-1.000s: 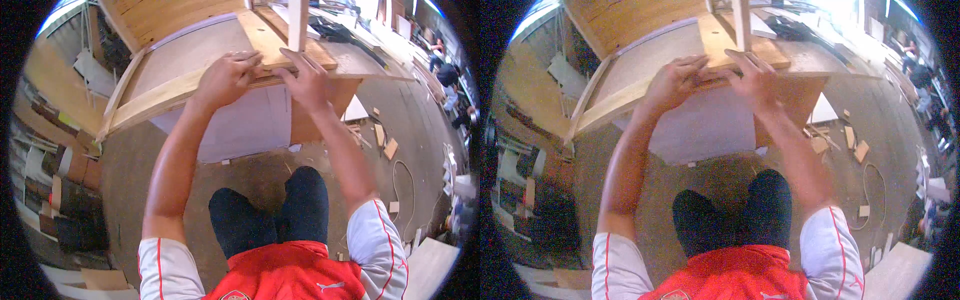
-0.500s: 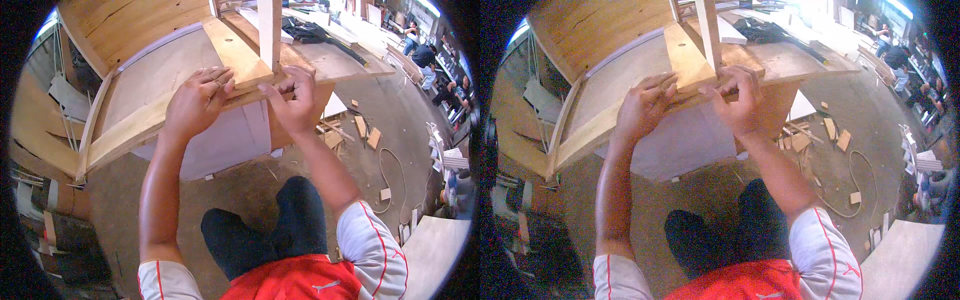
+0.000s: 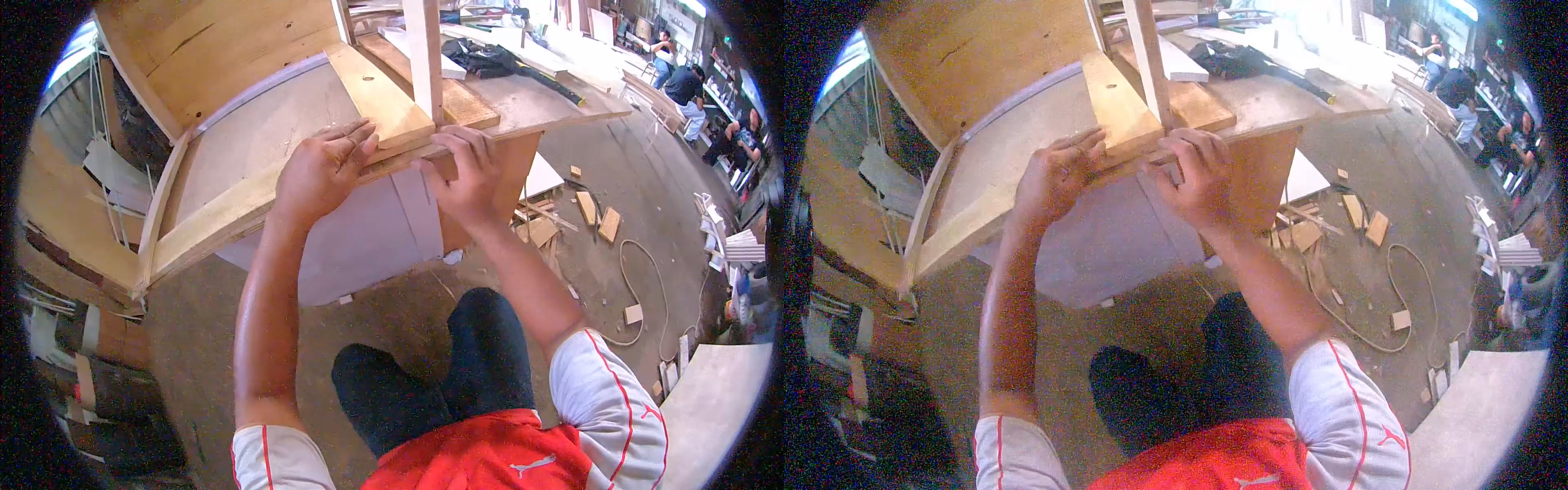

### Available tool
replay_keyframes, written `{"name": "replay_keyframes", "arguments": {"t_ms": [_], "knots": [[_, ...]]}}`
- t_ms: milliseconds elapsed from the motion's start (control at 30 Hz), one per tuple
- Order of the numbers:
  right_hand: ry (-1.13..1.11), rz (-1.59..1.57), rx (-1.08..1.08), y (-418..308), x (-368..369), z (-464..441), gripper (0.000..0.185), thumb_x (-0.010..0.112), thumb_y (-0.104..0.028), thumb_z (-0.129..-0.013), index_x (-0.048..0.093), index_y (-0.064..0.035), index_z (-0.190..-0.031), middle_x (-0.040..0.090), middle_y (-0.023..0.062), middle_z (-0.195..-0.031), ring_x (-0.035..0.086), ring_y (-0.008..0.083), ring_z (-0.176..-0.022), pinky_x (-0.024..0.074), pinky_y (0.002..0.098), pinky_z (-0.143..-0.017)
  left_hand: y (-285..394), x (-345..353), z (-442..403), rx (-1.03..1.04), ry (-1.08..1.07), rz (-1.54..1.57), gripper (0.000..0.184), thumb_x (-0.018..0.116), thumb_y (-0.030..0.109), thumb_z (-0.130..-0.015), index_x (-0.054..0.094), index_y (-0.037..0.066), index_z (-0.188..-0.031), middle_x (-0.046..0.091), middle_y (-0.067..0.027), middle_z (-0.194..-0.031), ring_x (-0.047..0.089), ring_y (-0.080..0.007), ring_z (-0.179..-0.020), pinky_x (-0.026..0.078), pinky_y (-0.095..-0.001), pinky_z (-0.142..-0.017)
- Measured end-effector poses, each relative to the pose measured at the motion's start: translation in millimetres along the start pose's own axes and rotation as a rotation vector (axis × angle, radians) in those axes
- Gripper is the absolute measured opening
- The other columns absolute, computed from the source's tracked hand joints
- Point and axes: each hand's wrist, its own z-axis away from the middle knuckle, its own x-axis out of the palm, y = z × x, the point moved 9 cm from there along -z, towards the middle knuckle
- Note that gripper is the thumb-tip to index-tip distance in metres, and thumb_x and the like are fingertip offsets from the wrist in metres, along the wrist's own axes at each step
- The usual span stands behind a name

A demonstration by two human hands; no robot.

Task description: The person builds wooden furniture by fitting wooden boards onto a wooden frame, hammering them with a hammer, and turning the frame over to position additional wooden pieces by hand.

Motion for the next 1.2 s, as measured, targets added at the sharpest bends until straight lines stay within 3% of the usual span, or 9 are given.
{"name": "replay_keyframes", "arguments": {"t_ms": [100,300,433,600,733,1000,1067,1133,1200], "knots": [[-0.017,-0.007,-0.019,3.1,1.0,4.1,0.038,0.082,-0.022,-0.076,0.064,-0.0074,-0.106,0.064,0.0093,-0.109,0.059,0.0285,-0.106,0.0435,0.0422,-0.093,4.5,-3.3,-0.8,-0.092,-0.046,0.002,0.031,0.058,0.026,-0.097,0.07,0.004,-0.114,0.068,-0.0153,-0.119,0.065,-0.0328,-0.108,0.051,-0.0378,-0.095],[-0.044,-0.038,0.023,2.6,-3.8,-4.5,0.051,0.078,-0.033,-0.079,0.062,-0.0088,-0.121,0.063,0.0105,-0.112,0.058,0.0321,-0.105,0.0439,0.0461,-0.093,-0.9,-1.2,-1.2,-0.065,-0.007,0.023,0.03,0.058,0.025,-0.097,0.071,0.003,-0.112,0.068,-0.0152,-0.119,0.067,-0.0329,-0.104,0.053,-0.0378,-0.091],[-0.142,0.062,-0.008,1.4,-1.0,-7.3,0.06,0.075,-0.039,-0.081,0.057,-0.0089,-0.129,0.062,0.0116,-0.113,0.057,0.035,-0.104,0.0444,0.0487,-0.093,-2.7,-1.2,-2.0,-0.076,-0.023,0.052,0.029,0.066,0.026,-0.091,0.073,0.003,-0.108,0.068,-0.015,-0.119,0.069,-0.0317,-0.1,0.054,-0.0369,-0.088],[-0.137,-0.007,0.042,8.1,-3.0,-6.8,0.063,0.075,-0.043,-0.079,0.057,-0.0095,-0.129,0.061,0.0125,-0.116,0.057,0.0366,-0.107,0.0448,0.0494,-0.094,5.2,-1.1,-2.3,-0.062,-0.02,0.042,0.037,0.076,0.029,-0.081,0.073,0.003,-0.108,0.067,-0.0137,-0.12,0.071,-0.0299,-0.096,0.056,-0.0356,-0.084],[-0.11,-0.035,0.084,11.5,-6.5,-8.1,0.064,0.075,-0.045,-0.079,0.056,-0.0094,-0.129,0.061,0.0137,-0.115,0.057,0.0371,-0.11,0.0447,0.0488,-0.098,0.7,2.4,-1.0,-0.114,-0.027,0.048,0.04,0.077,0.029,-0.08,0.072,0.005,-0.111,0.066,-0.0113,-0.122,0.071,-0.0307,-0.095,0.055,-0.036,-0.085],[-0.211,0.119,0.017,-0.5,-9.1,-9.7,0.049,0.072,-0.033,-0.087,0.06,-0.0114,-0.129,0.065,0.0133,-0.116,0.059,0.0326,-0.11,0.0462,0.0443,-0.095,4.6,3.8,0.5,-0.04,-0.091,-0.063,0.032,0.073,0.031,-0.082,0.073,0.01,-0.106,0.068,-0.0109,-0.116,0.068,-0.0341,-0.097,0.054,-0.0418,-0.086],[-0.253,0.241,0.038,-5.1,-5.2,-12.5,0.043,0.069,-0.034,-0.09,0.063,-0.0118,-0.126,0.067,0.0127,-0.11,0.061,0.0311,-0.106,0.0476,0.0418,-0.092,2.0,4.0,1.2,-0.057,-0.07,-0.065,0.033,0.073,0.032,-0.081,0.073,0.013,-0.108,0.069,-0.0106,-0.113,0.068,-0.0347,-0.094,0.054,-0.0424,-0.085],[-0.222,0.154,0.088,-6.7,-2.0,-18.3,0.039,0.068,-0.034,-0.091,0.066,-0.0136,-0.124,0.068,0.0107,-0.105,0.062,0.0291,-0.1,0.0481,0.0401,-0.088,-8.2,7.1,2.7,-0.009,0.015,-0.091,0.032,0.072,0.029,-0.081,0.072,0.017,-0.11,0.07,-0.0105,-0.11,0.069,-0.0342,-0.092,0.055,-0.0428,-0.084],[-0.153,0.23,0.016,-15.1,-5.5,-26.7,0.036,0.07,-0.035,-0.089,0.07,-0.0145,-0.118,0.068,0.0086,-0.101,0.063,0.0275,-0.093,0.0483,0.0402,-0.086,-11.5,8.7,3.9,-0.034,-0.016,-0.146,0.03,0.07,0.026,-0.082,0.072,0.02,-0.111,0.07,-0.0098,-0.11,0.07,-0.0329,-0.092,0.055,-0.0432,-0.084]]}}
